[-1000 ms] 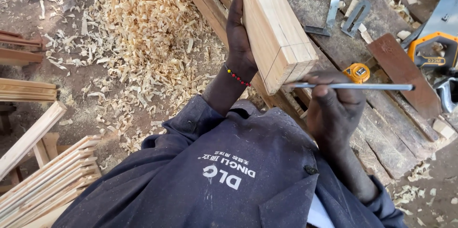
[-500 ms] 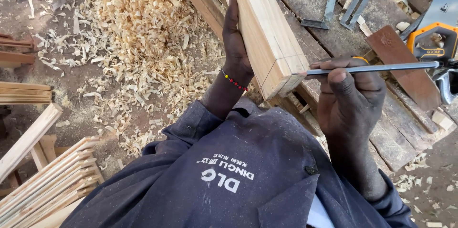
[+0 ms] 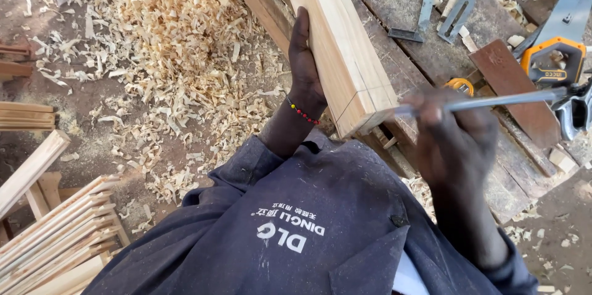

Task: Measuring, marking, and sawing a wooden beam on a workbench.

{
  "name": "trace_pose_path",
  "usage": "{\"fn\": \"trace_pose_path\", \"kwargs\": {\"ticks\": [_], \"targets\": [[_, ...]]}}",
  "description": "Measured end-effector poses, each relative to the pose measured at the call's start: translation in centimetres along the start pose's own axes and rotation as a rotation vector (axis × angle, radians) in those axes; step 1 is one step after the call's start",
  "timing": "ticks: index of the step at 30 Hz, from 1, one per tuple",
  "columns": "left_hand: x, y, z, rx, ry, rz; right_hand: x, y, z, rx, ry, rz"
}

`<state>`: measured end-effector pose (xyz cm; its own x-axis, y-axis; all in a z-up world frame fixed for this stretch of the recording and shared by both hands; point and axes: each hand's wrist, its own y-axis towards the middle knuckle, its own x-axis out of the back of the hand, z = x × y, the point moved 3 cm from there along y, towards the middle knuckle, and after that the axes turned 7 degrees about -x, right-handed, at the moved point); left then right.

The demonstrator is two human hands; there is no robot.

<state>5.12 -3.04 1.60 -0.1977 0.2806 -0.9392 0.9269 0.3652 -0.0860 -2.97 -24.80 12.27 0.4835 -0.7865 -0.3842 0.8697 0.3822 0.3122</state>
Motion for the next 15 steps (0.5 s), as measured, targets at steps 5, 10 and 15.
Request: {"fn": "trace_pose_path", "kwargs": {"ticks": [5,10,15], "targets": [[-0.1,-0.7,-0.1,0.113,-0.039,0.045,1.2,-3.1,0.7,-0.074,-0.029,-0.275],[0.3,-0.9,0.2,0.080,0.131,-0.119,2.8,-4.4,5.8,0.136,0.038,-0.385],[6.3,-0.1,4.7,0.075,0.316,-0.297,-2.2,-8.0,13.9,0.088,-0.796,0.246]]}}
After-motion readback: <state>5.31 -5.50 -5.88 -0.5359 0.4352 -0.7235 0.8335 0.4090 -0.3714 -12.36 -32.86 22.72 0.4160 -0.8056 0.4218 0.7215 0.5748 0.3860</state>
